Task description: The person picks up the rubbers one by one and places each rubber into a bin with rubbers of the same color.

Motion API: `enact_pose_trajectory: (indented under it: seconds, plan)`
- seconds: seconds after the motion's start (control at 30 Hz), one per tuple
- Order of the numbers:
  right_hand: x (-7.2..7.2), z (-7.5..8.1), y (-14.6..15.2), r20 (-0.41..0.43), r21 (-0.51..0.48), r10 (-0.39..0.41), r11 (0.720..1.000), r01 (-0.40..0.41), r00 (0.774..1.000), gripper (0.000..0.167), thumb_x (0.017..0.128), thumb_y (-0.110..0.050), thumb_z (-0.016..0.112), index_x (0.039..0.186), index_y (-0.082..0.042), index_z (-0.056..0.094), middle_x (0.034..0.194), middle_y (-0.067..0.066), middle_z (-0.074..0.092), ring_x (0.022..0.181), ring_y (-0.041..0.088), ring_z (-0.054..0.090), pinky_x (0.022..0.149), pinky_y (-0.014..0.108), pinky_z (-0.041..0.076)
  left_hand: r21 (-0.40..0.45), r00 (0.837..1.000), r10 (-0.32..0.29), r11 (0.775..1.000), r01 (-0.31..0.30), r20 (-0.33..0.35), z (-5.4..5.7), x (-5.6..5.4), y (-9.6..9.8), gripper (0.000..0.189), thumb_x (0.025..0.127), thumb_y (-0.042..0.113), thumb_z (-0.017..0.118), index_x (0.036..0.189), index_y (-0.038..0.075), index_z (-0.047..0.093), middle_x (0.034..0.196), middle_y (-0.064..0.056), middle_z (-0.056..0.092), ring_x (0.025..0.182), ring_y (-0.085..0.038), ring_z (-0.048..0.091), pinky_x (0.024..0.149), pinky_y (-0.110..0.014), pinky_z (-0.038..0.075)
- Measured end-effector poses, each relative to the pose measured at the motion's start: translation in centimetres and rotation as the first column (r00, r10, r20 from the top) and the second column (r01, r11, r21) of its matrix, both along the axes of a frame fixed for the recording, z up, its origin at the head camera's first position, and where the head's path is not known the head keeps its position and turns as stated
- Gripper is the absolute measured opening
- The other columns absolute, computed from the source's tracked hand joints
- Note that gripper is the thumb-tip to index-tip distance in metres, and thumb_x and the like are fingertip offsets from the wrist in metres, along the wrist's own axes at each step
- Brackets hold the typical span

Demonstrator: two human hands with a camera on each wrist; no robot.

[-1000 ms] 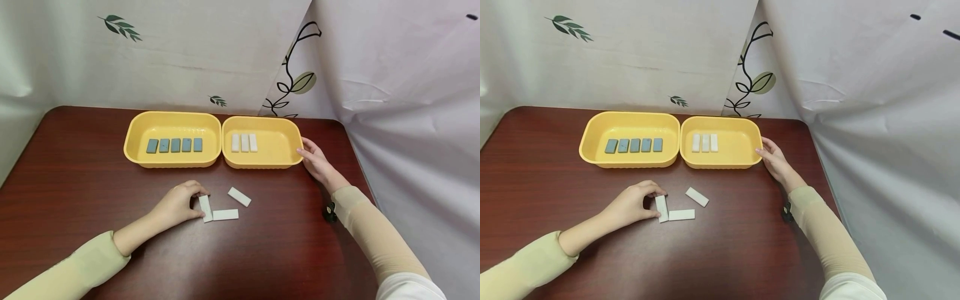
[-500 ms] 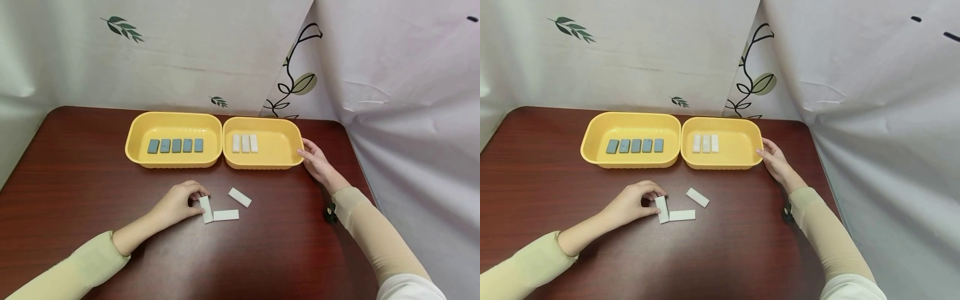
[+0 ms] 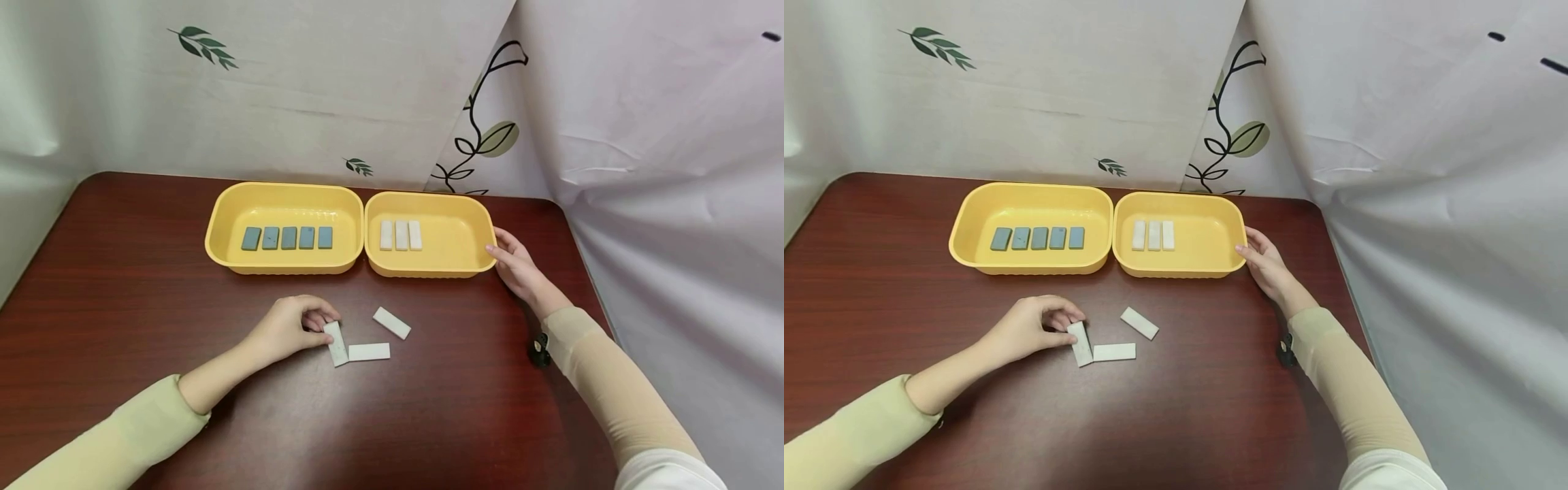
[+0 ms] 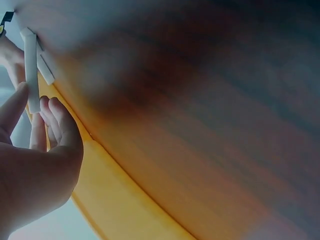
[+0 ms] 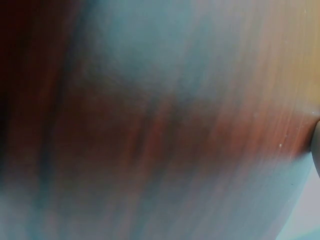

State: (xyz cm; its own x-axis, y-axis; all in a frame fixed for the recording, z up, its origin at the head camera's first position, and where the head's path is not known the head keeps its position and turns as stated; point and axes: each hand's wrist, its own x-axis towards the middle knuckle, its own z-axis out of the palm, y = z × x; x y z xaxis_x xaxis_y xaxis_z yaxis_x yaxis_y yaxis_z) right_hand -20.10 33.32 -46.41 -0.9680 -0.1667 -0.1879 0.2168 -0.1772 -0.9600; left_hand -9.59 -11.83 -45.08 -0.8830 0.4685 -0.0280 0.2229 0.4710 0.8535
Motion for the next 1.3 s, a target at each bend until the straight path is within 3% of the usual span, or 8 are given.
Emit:
enact_pose_trajectory:
  seconds: [0.2, 0.43, 0.87, 1.13, 1.3]
  plan:
    - [0.0, 0.0, 0.0, 0.009, -0.009, 0.0, 1.0, 0.0, 1.0, 0.036, 0.107, 0.004, 0.047, 0.14, -0.01, 0.047, 0.121, -0.009, 0.066, 0.111, 0.003, 0.065, 0.094, 0.014, 0.054, 0.029, 0.994, 0.016, 0.999, -0.019, 0.106, 0.1, -0.3, 0.0, 0.025, 0.081, -0.003, 0.089, 0.104, -0.003, 0.078, 0.089, -0.009, 0.078, 0.075, -0.005, 0.067, 0.069, -0.019, 0.059]
    - [-0.1, 0.0, 0.0, 0.009, -0.001, 0.005, 1.0, -0.005, 1.0, 0.037, 0.107, 0.004, 0.046, 0.142, -0.009, 0.046, 0.123, -0.007, 0.065, 0.112, 0.004, 0.064, 0.094, 0.014, 0.054, 0.059, 0.991, 0.025, 0.998, -0.033, 0.135, 0.4, -0.5, 0.0, 0.022, 0.083, -0.001, 0.088, 0.103, -0.005, 0.078, 0.089, -0.012, 0.079, 0.077, -0.008, 0.07, 0.069, -0.02, 0.06]
    - [-0.1, 0.1, -0.1, 0.016, 0.001, -0.009, 1.0, 0.009, 1.0, 0.039, 0.106, 0.005, 0.046, 0.143, -0.007, 0.045, 0.125, -0.005, 0.063, 0.113, 0.006, 0.064, 0.093, 0.014, 0.054, 0.074, 0.991, 0.041, 0.996, -0.051, 0.126, 1.0, -1.3, 0.8, 0.02, 0.084, 0.002, 0.088, 0.101, -0.002, 0.078, 0.088, -0.011, 0.079, 0.078, -0.01, 0.071, 0.07, -0.019, 0.06]
    - [-0.1, 0.0, -0.1, 0.013, -0.007, -0.007, 1.0, 0.007, 1.0, 0.039, 0.106, 0.006, 0.045, 0.142, -0.008, 0.045, 0.124, -0.004, 0.064, 0.111, 0.006, 0.065, 0.092, 0.014, 0.055, 0.063, 0.995, 0.006, 0.998, -0.012, 0.095, 2.4, -1.9, 1.5, 0.017, 0.085, 0.002, 0.087, 0.1, -0.001, 0.078, 0.089, -0.01, 0.079, 0.079, -0.012, 0.071, 0.073, -0.019, 0.061]
    - [-0.1, 0.0, -0.1, 0.013, -0.011, -0.007, 1.0, 0.007, 1.0, 0.038, 0.106, 0.006, 0.046, 0.142, -0.008, 0.046, 0.123, -0.005, 0.066, 0.11, 0.006, 0.066, 0.092, 0.014, 0.055, 0.076, 0.996, 0.018, 0.997, -0.025, 0.082, 3.6, -2.4, 2.0, 0.017, 0.086, 0.003, 0.087, 0.1, 0.0, 0.079, 0.09, -0.01, 0.079, 0.08, -0.012, 0.071, 0.074, -0.018, 0.06]
